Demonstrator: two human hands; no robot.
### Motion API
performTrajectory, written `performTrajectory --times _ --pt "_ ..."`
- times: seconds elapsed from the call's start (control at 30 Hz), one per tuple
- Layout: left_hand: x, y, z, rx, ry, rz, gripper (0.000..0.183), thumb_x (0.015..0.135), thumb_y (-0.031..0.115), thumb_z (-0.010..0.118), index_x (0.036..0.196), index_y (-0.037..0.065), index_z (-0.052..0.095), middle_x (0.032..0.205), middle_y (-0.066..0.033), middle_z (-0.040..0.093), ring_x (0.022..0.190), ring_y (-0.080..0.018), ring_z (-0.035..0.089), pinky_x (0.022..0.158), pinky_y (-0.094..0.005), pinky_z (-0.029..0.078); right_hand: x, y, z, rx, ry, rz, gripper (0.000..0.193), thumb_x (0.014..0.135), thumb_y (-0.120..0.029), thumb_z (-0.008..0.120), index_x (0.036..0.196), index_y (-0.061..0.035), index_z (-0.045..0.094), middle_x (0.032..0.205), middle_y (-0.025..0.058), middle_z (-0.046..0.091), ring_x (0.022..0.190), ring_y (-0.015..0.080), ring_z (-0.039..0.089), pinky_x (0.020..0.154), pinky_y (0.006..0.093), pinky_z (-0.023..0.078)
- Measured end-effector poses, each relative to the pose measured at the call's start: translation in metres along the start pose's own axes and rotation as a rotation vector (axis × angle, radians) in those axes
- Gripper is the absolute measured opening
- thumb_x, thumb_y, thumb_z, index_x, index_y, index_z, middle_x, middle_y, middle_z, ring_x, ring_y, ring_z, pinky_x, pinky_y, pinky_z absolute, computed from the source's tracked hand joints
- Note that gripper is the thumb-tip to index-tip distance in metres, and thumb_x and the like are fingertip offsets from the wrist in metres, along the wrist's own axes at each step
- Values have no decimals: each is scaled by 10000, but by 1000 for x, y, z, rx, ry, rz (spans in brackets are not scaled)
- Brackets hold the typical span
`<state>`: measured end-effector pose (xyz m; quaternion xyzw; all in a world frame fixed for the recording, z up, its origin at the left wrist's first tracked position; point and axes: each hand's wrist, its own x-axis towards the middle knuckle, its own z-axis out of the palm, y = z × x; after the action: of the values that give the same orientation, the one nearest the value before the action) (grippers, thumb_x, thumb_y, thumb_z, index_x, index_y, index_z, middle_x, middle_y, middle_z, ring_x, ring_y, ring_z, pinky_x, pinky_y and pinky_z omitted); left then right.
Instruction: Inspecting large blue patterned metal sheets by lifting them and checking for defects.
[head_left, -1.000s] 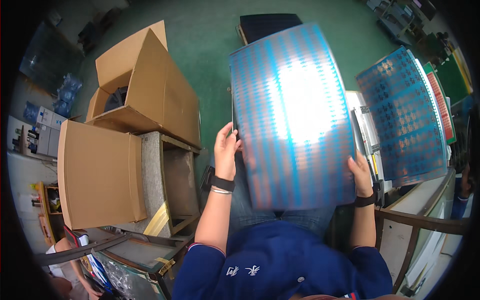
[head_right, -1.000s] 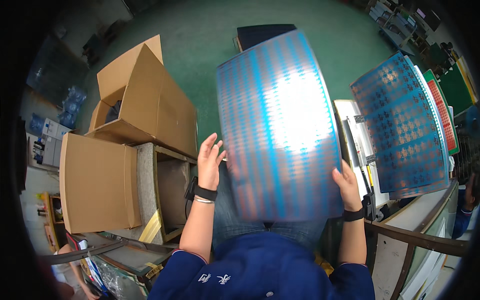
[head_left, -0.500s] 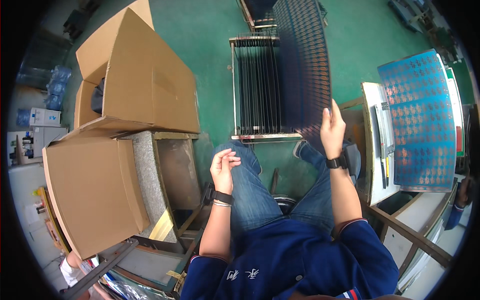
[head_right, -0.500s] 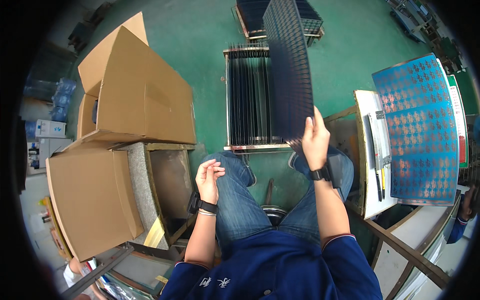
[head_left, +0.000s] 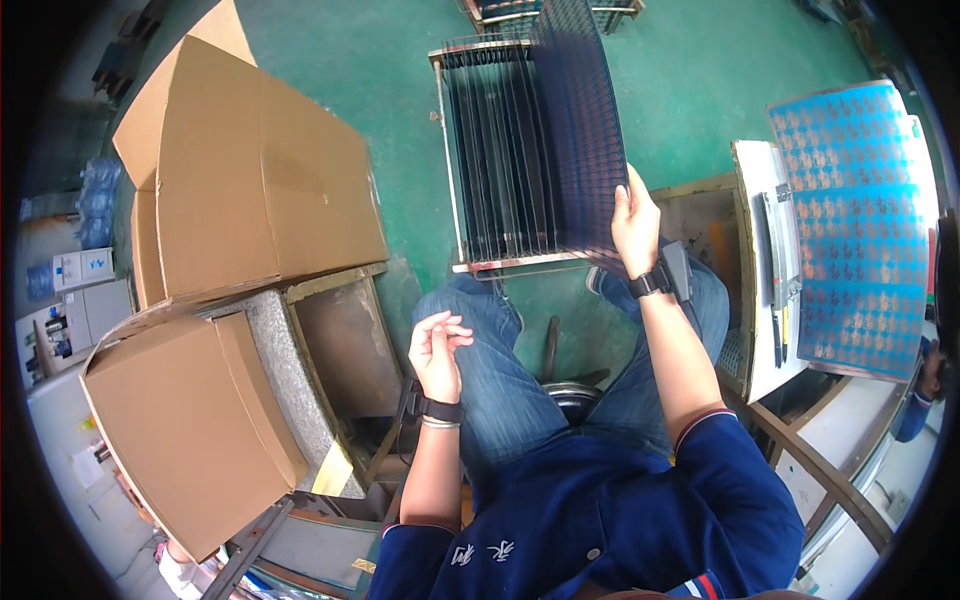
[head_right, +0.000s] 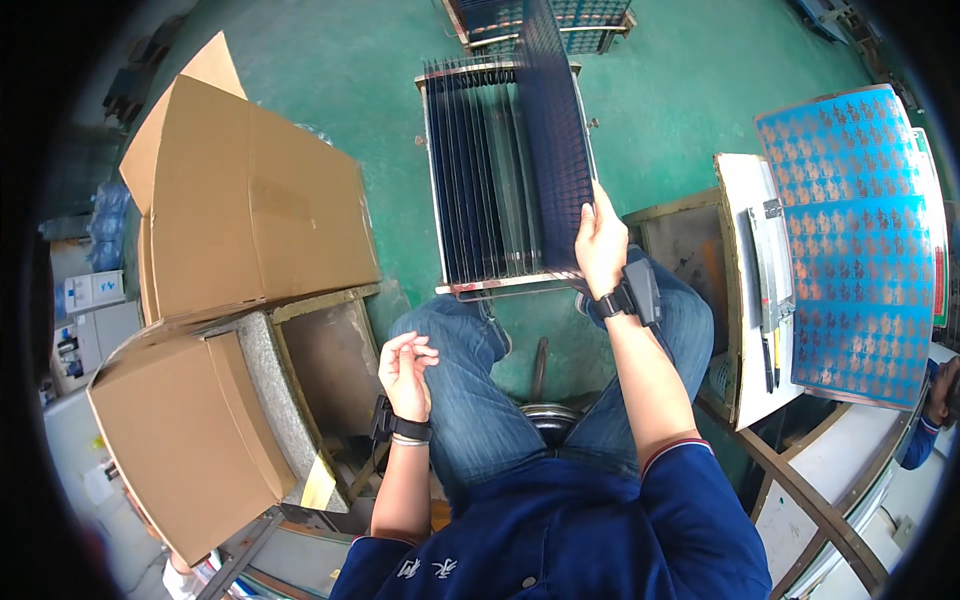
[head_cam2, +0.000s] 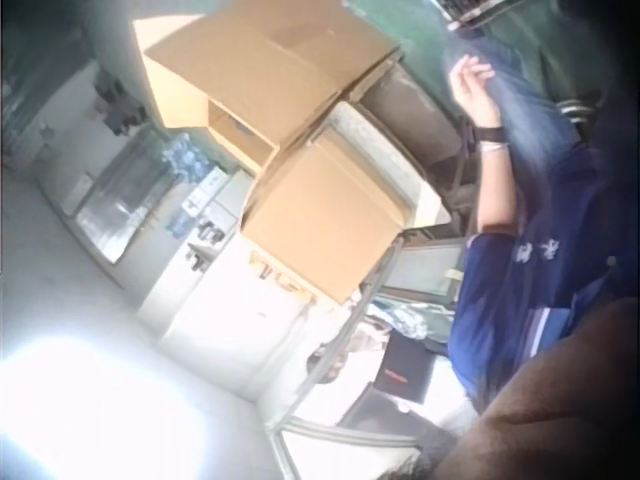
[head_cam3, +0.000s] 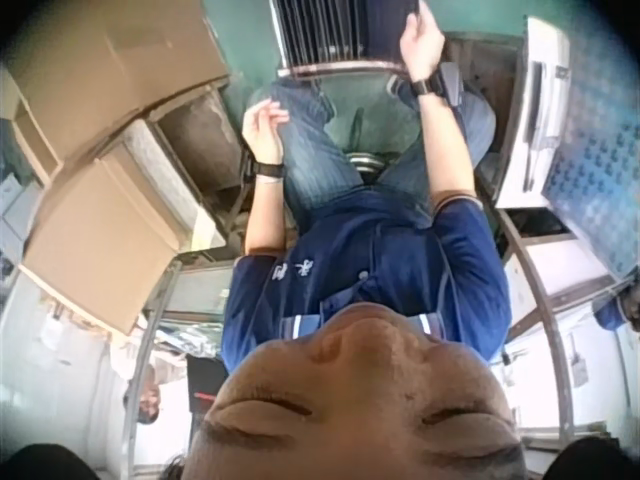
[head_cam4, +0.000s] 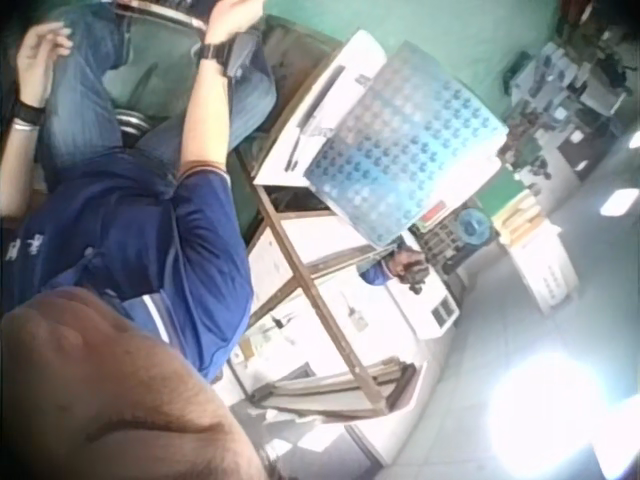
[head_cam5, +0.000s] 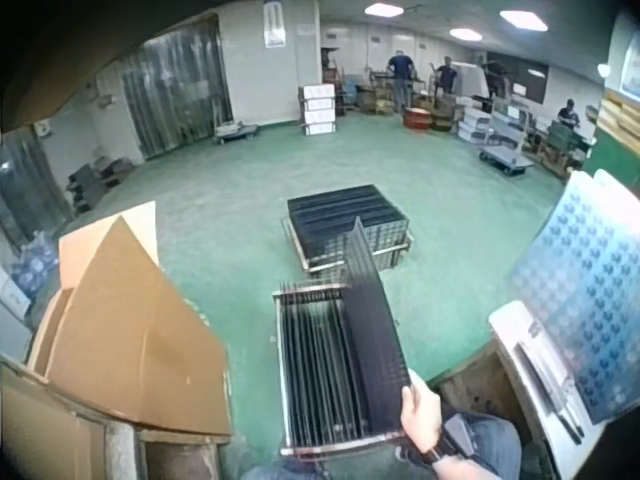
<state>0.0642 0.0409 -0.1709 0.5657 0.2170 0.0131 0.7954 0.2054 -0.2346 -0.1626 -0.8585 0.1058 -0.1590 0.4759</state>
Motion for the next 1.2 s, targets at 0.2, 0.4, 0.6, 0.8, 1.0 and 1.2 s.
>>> performTrajectory --times 0.2,0.4,0.6,0.8,1.0,1.2 --pt "0 -2 -2 27 6 -1 177 959 92 409 1044 -11 526 920 -142 601 717 -172 607 620 -279 525 -5 -2 -3 50 11 38 351 888 -22 473 1238 7 483 1101 225 596 1000 287 611 855 311 457" --pt "0 -1 0 48 10 4 178 959 86 402 1037 -18 524 919 -157 603 719 -185 612 612 -289 534 24 15 11 -83 -10 -72 367 871 -49 485 1237 -28 492 1099 246 574 991 366 583 824 369 478" --pt "-1 -1 0 63 21 -1 179 959 90 407 1037 -22 522 918 -158 601 717 -188 615 613 -291 537 5 46 80 -299 -157 100 454 866 -70 489 1309 -108 404 852 242 615 774 413 602 661 457 495" --pt "-2 -2 -4 83 12 -6 181 961 111 414 1027 -19 523 917 -167 606 705 -193 621 607 -293 536 -10 68 102 -676 -258 -136 568 844 -106 476 1387 -84 307 1458 139 245 1345 322 225 1040 600 180" --pt "-2 -1 -2 123 -18 20 179 963 93 398 1019 -20 524 921 -165 606 706 -196 623 609 -289 533 -22 88 112 -777 -344 -100 386 824 -223 563 1169 -49 580 1499 115 125 1363 305 181 1052 575 174" --pt "0 -3 0 112 -34 17 177 962 85 397 1023 -16 528 932 -161 601 712 -193 624 616 -290 533 -17 87 112 -676 -305 -36 195 798 -164 558 819 -3 666 1494 139 149 1368 318 167 1063 583 114"
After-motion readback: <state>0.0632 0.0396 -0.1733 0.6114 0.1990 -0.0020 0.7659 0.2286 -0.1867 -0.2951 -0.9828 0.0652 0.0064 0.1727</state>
